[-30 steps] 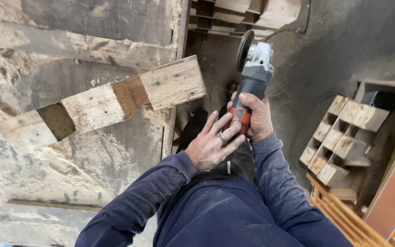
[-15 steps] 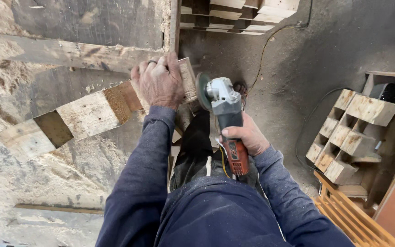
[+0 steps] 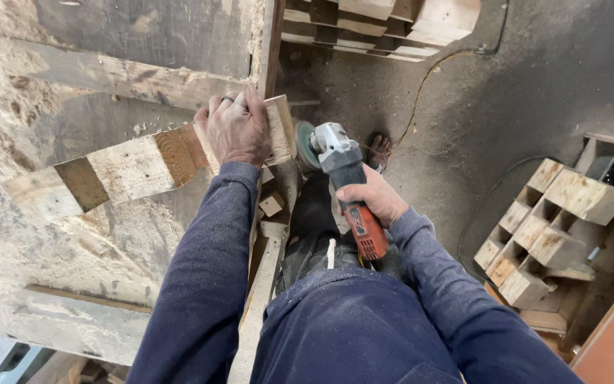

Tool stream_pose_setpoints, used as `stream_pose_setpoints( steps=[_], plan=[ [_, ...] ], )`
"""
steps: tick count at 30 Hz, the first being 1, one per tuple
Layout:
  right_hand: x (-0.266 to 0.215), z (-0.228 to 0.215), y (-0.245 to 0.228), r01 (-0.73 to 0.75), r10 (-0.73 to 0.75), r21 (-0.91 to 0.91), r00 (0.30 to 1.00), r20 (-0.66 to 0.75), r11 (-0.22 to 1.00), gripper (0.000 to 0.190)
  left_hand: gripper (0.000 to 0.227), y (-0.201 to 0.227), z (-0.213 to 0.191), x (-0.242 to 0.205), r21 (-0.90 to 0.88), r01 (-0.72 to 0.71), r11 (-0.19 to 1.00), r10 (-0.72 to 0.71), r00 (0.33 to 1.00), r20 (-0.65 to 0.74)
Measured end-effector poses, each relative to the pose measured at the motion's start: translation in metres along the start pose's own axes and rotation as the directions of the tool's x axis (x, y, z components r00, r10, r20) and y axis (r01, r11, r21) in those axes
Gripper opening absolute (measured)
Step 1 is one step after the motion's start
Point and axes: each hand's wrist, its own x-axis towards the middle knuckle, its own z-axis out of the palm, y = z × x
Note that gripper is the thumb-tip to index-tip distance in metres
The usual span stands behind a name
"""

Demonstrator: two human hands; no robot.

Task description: The person uses an angle grinder with a sanding disc to smooth the edges and surfaces of small wooden blocks. They hold the blocks with one hand while operating the tool with the other, repositioning the blocks as needed to sand different sides.

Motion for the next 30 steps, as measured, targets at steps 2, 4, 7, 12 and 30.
stream_pose_setpoints(
  steps=[2,4,7,12,30],
  plan=[
    [-0.004,-0.002,-0.002,0.024,-0.026,0.028,0.996,0.087,0.999,0.059,0.052,-0.002,0.0,-0.001,0.043,0.021,0.999,-0.02,1.0,-0.011],
    [-0.011,-0.003,0.001,0.015,-0.02,0.042,0.993,0.117,0.999,0.058,0.051,-0.001,0.001,-0.006,0.027,0.038,0.999,-0.038,0.999,-0.01],
    [0.001,-0.005,-0.006,0.0,-0.002,0.031,0.997,0.082,1.0,0.054,0.05,0.001,0.005,0.004,0.045,0.04,0.998,-0.04,0.999,-0.001],
    [0.012,-0.005,-0.001,-0.01,0.008,0.027,0.999,0.046,1.0,0.045,0.05,-0.001,0.003,-0.005,0.051,0.038,0.998,-0.038,0.999,-0.007],
    [0.012,-0.008,-0.012,0.005,-0.002,-0.037,0.997,0.076,0.999,0.046,0.048,-0.001,-0.001,-0.008,0.056,0.047,0.997,-0.046,0.999,-0.012]
  ],
)
